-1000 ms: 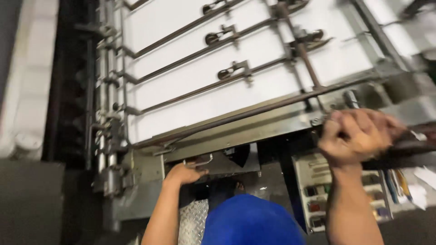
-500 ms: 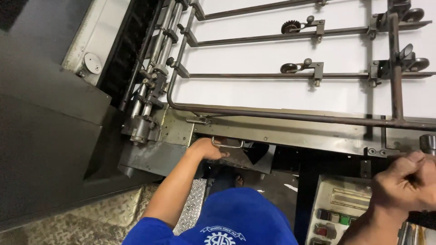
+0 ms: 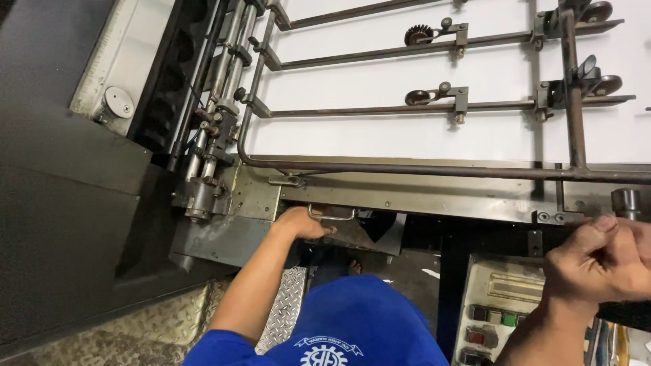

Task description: The recorder is operating an industrial printing press, adjusting rollers and using the control panel to manage the print job.

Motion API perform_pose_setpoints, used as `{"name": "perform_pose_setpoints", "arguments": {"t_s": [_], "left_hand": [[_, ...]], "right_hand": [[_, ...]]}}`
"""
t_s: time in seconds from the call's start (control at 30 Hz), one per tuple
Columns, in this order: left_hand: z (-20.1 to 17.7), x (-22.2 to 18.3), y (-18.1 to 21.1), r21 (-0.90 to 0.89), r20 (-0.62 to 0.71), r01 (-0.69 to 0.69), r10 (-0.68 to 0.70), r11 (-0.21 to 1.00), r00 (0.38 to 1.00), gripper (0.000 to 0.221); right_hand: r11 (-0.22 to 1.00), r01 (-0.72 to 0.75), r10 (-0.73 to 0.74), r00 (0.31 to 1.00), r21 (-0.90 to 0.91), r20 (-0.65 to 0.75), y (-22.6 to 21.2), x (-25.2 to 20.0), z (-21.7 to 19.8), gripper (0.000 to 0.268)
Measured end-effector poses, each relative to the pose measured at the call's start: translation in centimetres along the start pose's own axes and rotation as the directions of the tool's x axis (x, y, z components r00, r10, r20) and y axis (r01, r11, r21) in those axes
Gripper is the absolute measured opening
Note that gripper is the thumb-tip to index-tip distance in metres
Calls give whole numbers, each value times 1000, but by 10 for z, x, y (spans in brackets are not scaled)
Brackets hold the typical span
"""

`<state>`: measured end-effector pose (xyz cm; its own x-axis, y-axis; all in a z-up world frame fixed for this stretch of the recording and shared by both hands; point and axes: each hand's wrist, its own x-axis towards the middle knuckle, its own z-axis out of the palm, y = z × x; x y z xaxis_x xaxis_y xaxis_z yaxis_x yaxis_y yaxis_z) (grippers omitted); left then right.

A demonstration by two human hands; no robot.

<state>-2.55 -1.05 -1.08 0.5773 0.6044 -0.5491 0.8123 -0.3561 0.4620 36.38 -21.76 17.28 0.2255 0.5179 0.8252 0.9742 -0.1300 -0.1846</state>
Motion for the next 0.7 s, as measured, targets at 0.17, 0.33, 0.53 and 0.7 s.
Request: {"name": "perform_pose_setpoints", "arguments": {"t_s": [0.17,0.33,0.53,0.7], "left_hand": [[6,7,-7,-9,-17,-61,60,998,998,50],[1,2,-2,-6,2,-55,55,998,999,50],[-4,-6,-1,11,16,-2,2,1000,1000,52],[-2,-3,-2,-8,-26,-59,59,998,998,56]], "right_hand": [[1000,14,-14,1000,-21,-7,-4,1,-1,30],[996,10,-11,1000,83,6,8,-12,4,30],[978,-208,207,978,35,34,12,-26,13,32],[979,-69,65,998,194,26,12,-18,9,32]]}}
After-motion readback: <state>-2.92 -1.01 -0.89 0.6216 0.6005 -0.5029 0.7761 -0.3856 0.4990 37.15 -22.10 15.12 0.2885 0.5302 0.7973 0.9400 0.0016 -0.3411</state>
